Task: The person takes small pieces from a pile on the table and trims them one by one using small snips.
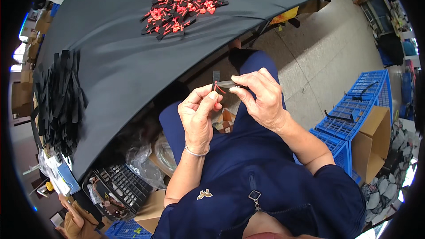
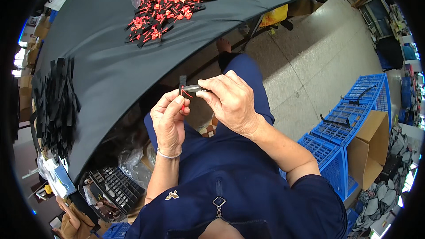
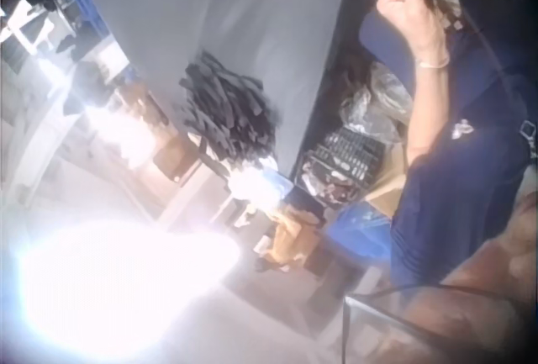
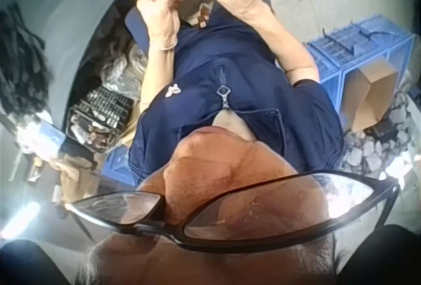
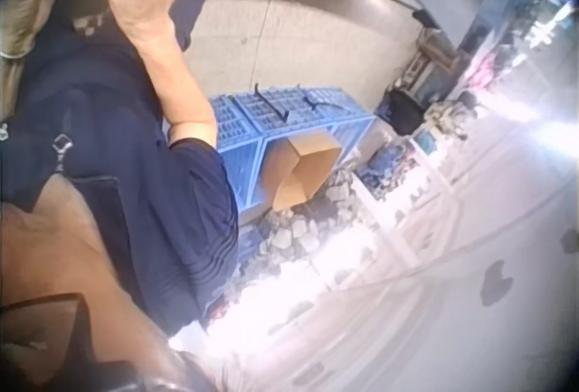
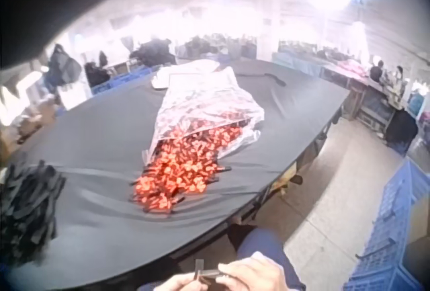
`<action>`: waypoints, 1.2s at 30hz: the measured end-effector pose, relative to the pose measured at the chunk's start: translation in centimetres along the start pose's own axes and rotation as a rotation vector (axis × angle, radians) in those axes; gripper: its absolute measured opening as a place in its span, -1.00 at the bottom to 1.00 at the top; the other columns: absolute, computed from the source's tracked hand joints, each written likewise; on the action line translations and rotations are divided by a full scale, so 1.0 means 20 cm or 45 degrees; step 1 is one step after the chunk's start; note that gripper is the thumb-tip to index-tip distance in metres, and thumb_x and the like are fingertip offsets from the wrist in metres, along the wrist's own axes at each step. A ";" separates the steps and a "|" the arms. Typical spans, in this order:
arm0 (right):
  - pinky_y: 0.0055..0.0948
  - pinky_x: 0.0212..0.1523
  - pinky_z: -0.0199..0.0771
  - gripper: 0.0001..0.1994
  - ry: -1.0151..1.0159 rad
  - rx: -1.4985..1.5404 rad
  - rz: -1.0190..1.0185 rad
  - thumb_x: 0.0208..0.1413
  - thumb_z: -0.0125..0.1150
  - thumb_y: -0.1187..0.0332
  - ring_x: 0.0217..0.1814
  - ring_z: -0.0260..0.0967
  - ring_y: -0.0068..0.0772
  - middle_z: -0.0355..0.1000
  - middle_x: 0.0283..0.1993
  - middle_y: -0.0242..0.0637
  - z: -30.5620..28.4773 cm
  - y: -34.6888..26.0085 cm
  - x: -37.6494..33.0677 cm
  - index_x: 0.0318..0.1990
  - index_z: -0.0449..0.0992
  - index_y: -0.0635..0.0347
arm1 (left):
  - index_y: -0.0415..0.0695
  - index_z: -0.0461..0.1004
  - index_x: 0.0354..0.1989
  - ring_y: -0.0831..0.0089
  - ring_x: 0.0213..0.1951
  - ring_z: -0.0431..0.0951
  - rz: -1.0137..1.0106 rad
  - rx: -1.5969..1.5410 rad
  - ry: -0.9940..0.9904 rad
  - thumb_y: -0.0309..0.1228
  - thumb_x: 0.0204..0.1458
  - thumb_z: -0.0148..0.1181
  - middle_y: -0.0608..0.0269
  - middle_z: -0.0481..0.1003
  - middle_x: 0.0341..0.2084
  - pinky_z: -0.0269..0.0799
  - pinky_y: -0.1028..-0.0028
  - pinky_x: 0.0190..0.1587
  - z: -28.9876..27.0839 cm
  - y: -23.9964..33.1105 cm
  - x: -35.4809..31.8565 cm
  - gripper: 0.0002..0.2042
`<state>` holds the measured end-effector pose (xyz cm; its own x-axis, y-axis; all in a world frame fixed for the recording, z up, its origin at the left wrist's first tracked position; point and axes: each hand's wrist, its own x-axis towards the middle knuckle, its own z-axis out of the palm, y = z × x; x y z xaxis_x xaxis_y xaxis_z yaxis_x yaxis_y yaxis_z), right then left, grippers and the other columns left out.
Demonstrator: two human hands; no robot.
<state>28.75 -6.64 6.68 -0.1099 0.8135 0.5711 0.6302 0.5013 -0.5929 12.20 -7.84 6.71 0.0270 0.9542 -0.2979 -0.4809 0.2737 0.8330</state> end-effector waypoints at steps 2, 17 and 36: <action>-0.44 -0.47 0.31 -0.80 -0.038 0.034 0.086 -0.18 0.34 0.41 -0.49 0.29 -0.32 0.43 -0.46 -0.33 0.00 0.00 -0.03 -0.35 0.50 0.19 | -0.29 0.50 -0.24 0.64 -0.51 0.46 -0.041 0.027 0.018 -0.49 0.00 0.19 0.23 0.53 -0.48 0.41 0.67 -0.39 0.00 -0.02 -0.01 -0.82; -0.66 -0.51 0.26 -0.80 -0.409 0.822 1.117 0.02 0.23 0.35 -0.52 0.21 -0.77 0.32 -0.61 -0.48 0.06 0.08 -0.02 -0.49 0.41 0.27 | -0.28 0.49 -0.27 0.61 -0.46 0.53 0.289 0.978 0.001 -0.55 -0.14 0.33 0.25 0.54 -0.49 0.47 0.63 -0.36 0.06 -0.17 -0.01 -0.76; -0.45 -0.51 0.26 -0.75 -0.037 -0.023 0.274 -0.18 0.36 0.37 -0.53 0.23 -0.36 0.40 -0.51 -0.37 -0.04 0.09 -0.12 -0.30 0.50 0.20 | -0.32 0.47 -0.16 0.60 -0.57 0.45 -0.362 -0.116 -0.060 -0.48 0.04 0.13 0.18 0.53 -0.51 0.41 0.66 -0.48 0.02 -0.11 0.07 -0.77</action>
<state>30.84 -7.90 4.75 0.0066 0.9095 0.4156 0.6552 0.3100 -0.6889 13.64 -7.01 4.56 0.2115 0.8461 -0.4893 -0.5246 0.5206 0.6736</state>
